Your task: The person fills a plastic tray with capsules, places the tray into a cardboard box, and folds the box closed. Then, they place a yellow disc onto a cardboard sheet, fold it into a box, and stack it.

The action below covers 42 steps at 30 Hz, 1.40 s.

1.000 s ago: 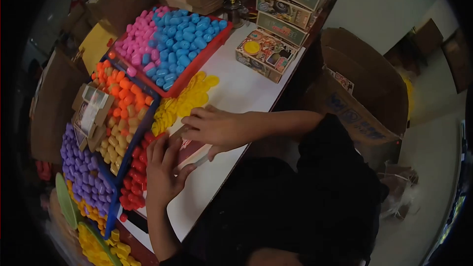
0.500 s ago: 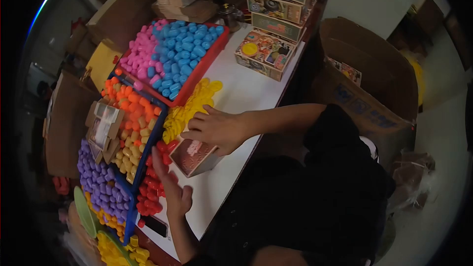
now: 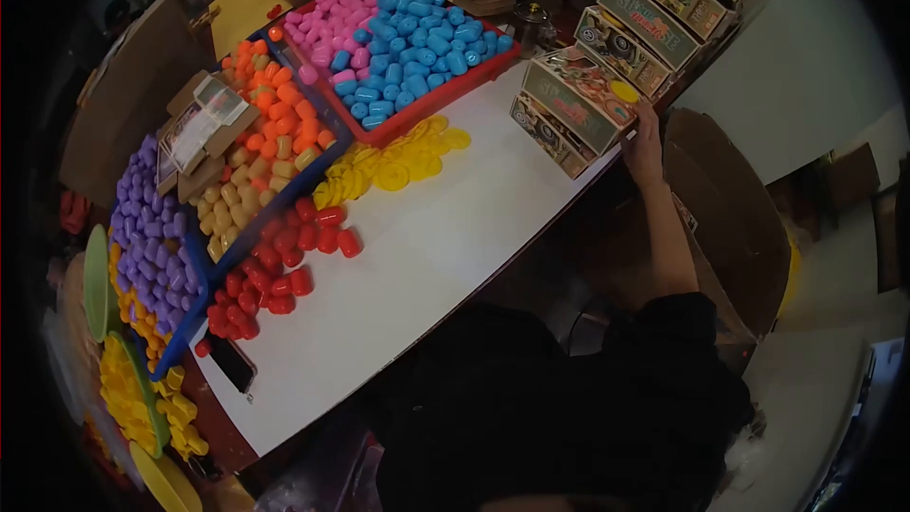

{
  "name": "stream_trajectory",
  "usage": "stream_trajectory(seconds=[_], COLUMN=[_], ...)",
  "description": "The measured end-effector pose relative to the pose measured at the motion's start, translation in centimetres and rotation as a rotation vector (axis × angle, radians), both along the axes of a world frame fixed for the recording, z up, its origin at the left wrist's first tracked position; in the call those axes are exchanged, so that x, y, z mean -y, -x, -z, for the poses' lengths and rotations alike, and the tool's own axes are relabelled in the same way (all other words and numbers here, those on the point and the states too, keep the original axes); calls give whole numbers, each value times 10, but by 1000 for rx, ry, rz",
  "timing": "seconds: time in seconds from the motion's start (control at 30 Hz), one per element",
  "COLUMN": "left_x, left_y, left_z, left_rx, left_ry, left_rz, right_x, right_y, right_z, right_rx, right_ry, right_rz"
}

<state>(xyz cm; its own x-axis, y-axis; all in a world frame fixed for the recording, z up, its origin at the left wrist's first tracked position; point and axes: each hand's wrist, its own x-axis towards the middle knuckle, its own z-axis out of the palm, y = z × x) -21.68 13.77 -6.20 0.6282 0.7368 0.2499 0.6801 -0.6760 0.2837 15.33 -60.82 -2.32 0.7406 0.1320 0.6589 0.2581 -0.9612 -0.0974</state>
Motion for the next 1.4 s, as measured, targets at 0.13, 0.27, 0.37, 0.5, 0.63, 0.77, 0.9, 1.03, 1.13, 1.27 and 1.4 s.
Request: stream_trajectory(seconds=[0.13,0.27,0.37,0.5,0.63,0.77,0.9,1.03,1.13,1.27,1.4], left_x=[6,8,5,37,74,60,71,87,110,152,82], left_y=[44,61,75,148,149,137,93,50,11,-38,-75], left_z=[12,10,3,-16,-28,-82,-101,-66,-25,8,-14], left_rx=[-223,-453,-629,-876,-339,-53,947,1220,1525,1135,473], left_ry=[58,99,118,195,-510,-770,-144,278,1033,1920,1184], left_rz=[-87,-105,-126,-290,-176,-347,-458,-226,-11,44,60], right_x=[-20,-90,-153,-219,-252,-274,-311,-352,-381,-419,-410], right_y=[19,22,17,14,19,31,57,84,110,134,132], right_z=[-11,-44,-52,-41,-31,-28,-28,-32,-34,-27,34], right_rx=[66,415,426,272,215,215,72,-124,-413,-514,-530], right_ry=[76,-187,-156,-180,-227,-256,-330,-334,-324,-32,246], right_rz=[314,197,-158,-481,-535,-634,-783,-1003,-1252,-1468,-1462])
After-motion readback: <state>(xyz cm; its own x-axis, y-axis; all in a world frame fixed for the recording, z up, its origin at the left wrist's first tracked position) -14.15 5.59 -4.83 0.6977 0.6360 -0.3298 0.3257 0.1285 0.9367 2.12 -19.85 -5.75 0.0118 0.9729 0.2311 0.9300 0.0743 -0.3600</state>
